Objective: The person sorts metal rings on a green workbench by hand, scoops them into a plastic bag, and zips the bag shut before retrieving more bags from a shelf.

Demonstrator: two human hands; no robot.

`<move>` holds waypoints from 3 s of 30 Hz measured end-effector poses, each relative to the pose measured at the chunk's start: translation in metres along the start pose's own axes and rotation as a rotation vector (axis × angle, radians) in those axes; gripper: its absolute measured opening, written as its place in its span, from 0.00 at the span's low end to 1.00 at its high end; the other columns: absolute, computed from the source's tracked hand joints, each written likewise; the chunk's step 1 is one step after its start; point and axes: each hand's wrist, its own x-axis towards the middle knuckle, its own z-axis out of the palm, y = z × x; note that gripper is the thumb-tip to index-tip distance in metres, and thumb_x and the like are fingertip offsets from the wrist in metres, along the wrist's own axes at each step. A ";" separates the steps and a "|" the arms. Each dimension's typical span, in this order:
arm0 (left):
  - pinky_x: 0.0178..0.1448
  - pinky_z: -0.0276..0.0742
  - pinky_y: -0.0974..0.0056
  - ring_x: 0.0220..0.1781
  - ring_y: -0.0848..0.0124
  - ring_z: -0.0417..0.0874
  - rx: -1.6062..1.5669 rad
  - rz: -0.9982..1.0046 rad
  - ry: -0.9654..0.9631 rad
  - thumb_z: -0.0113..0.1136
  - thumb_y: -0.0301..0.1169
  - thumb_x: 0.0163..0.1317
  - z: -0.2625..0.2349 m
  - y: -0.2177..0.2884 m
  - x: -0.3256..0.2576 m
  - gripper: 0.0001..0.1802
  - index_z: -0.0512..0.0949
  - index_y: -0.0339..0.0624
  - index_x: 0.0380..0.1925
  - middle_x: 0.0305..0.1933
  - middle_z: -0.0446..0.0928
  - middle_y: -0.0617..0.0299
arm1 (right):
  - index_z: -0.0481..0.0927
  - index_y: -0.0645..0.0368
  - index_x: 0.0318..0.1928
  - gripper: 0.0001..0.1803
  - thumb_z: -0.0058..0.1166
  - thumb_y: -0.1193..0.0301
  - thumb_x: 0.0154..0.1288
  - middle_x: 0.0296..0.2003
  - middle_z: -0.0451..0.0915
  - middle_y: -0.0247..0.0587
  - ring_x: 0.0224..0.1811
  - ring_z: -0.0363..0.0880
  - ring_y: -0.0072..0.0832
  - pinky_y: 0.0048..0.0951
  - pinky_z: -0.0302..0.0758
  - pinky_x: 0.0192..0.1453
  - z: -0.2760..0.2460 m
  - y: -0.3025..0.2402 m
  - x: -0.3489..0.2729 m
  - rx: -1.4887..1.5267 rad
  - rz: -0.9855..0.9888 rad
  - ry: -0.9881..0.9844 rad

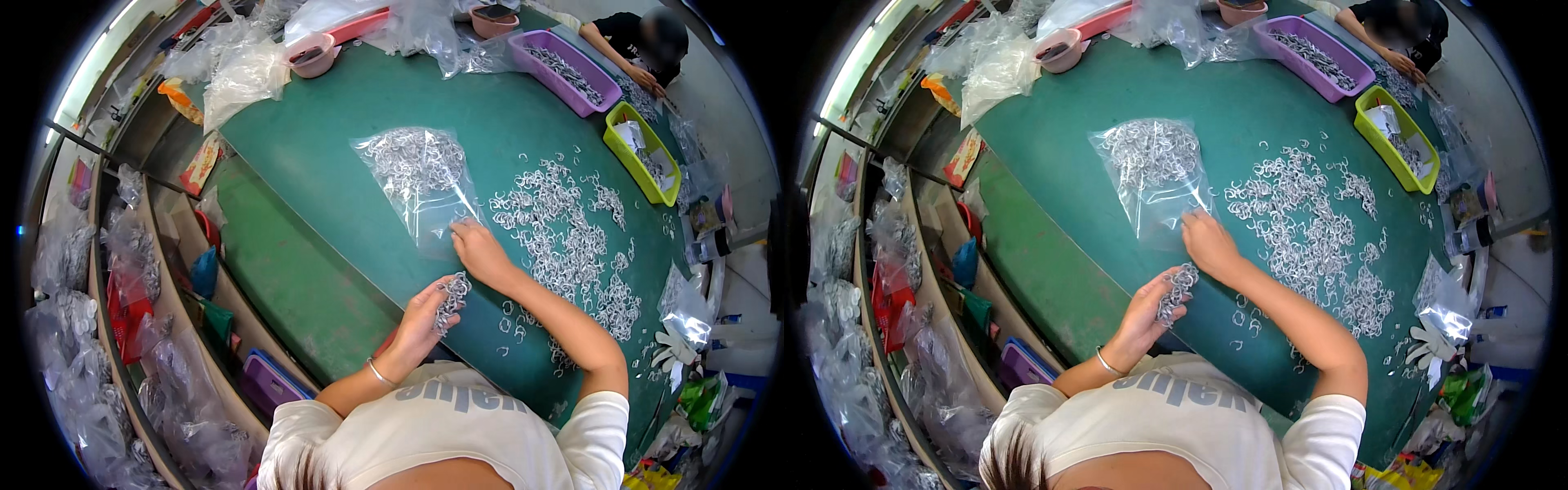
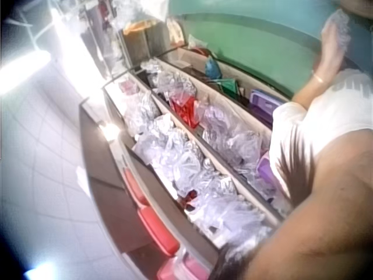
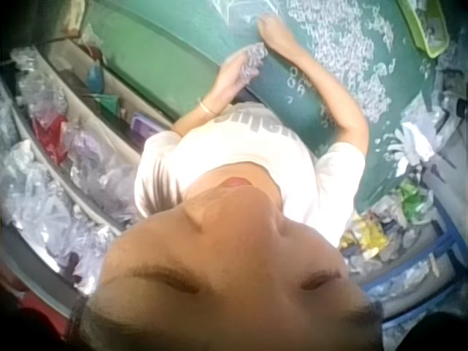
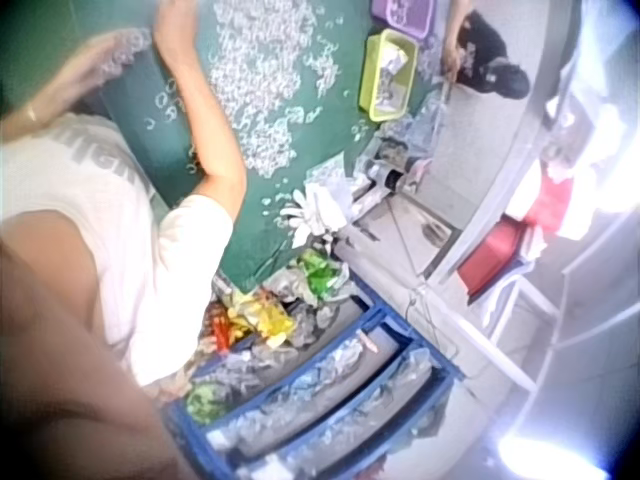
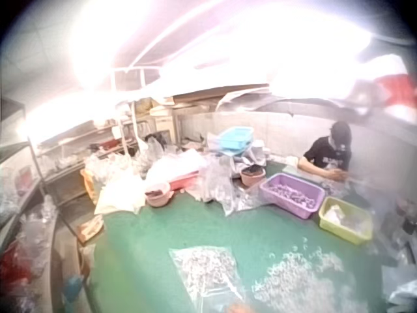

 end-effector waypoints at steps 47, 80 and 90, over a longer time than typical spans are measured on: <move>0.69 0.45 0.45 0.70 0.41 0.46 1.868 0.702 -0.433 0.55 0.28 0.57 0.033 -0.055 0.026 0.32 0.57 0.31 0.60 0.68 0.44 0.36 | 0.70 0.62 0.55 0.26 0.53 0.60 0.59 0.62 0.59 0.53 0.66 0.52 0.52 0.45 0.48 0.68 -0.103 0.109 -0.262 -0.309 0.602 0.596; 0.68 0.42 0.39 0.69 0.44 0.46 1.964 0.641 -0.832 0.76 0.47 0.24 0.094 -0.054 0.062 0.62 0.55 0.44 0.64 0.68 0.43 0.39 | 0.53 0.57 0.66 0.65 0.74 0.54 0.24 0.66 0.45 0.57 0.68 0.43 0.54 0.54 0.44 0.69 -0.110 0.052 -0.234 -0.110 0.330 0.177; 0.62 0.54 0.44 0.67 0.42 0.50 1.897 0.696 -0.883 0.76 0.40 0.29 0.096 -0.055 0.060 0.52 0.63 0.49 0.60 0.67 0.49 0.44 | 0.53 0.59 0.65 0.64 0.75 0.57 0.24 0.66 0.46 0.55 0.66 0.46 0.54 0.54 0.47 0.67 -0.106 0.040 -0.230 -0.127 0.323 0.144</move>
